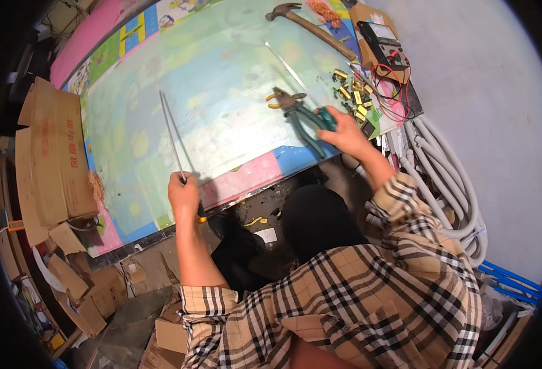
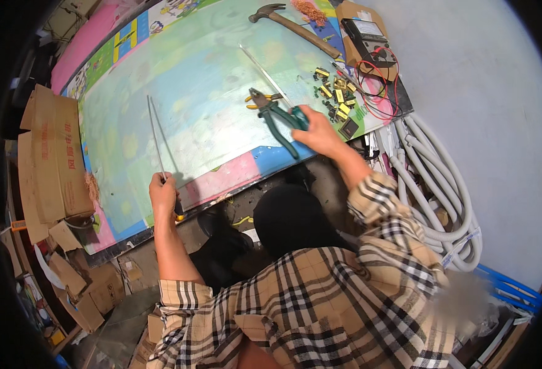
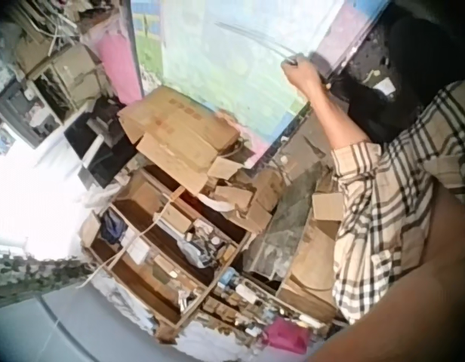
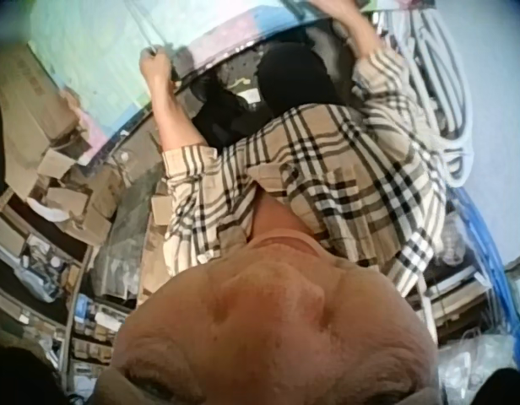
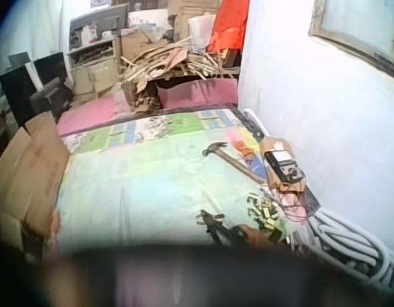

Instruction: The person uses a screwdriver to remove screws from the back panel of a television. They then lift the television, turn it over, and place it on the floor. Finally, they organize small parts and tools on a nearby table.

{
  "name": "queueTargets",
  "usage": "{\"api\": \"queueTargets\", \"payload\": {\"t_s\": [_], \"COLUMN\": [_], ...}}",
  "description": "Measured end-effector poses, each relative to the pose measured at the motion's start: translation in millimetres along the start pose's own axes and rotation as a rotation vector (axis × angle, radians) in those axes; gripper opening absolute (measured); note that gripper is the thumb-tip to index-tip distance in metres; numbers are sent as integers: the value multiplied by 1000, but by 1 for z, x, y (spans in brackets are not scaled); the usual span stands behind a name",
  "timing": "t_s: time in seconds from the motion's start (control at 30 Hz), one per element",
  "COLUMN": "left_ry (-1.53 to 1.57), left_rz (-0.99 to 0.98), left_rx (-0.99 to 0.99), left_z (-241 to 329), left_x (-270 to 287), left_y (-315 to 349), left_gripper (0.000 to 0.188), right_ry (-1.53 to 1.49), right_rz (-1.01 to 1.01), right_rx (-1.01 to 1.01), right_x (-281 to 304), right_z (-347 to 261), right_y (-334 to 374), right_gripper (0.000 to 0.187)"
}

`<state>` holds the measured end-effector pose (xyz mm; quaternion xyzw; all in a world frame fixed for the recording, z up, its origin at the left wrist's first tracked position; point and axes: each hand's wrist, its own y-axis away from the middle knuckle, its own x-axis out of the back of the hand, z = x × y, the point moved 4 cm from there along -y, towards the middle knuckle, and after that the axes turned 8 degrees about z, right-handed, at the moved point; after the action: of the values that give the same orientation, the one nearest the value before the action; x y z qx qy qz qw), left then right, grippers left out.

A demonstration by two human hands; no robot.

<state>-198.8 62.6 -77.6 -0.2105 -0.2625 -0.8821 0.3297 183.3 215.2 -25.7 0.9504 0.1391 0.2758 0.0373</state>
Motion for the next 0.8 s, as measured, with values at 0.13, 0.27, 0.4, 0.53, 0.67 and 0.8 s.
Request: {"api": "queueTargets", "payload": {"t_s": [0.13, 0.27, 0.4, 0.53, 0.67, 0.8], "left_ry": [-135, -314, -427, -512, -584, -750], "left_rz": [127, 217, 255, 238, 249, 260], "left_rx": [-34, -93, -56, -62, -94, -82], "left_z": [-17, -11, -19, -21, -23, -38], "left_x": [22, 42, 54, 49, 50, 52], "left_y": [-10, -14, -17, -22, -22, -25], "left_gripper": [19, 22, 24, 27, 28, 35], "right_ry": [407, 567, 584, 489, 348, 426], "right_rz": [9, 25, 210, 243, 424, 694], "right_rx": [54, -46, 157, 154, 296, 230], "right_x": [-31, -30, -29, -32, -14, 35], "right_z": [27, 13, -7, -16, 0, 39], "right_y": [-18, -12, -34, -67, -40, 8], "right_gripper": [47, 45, 49, 46, 48, 57]}}
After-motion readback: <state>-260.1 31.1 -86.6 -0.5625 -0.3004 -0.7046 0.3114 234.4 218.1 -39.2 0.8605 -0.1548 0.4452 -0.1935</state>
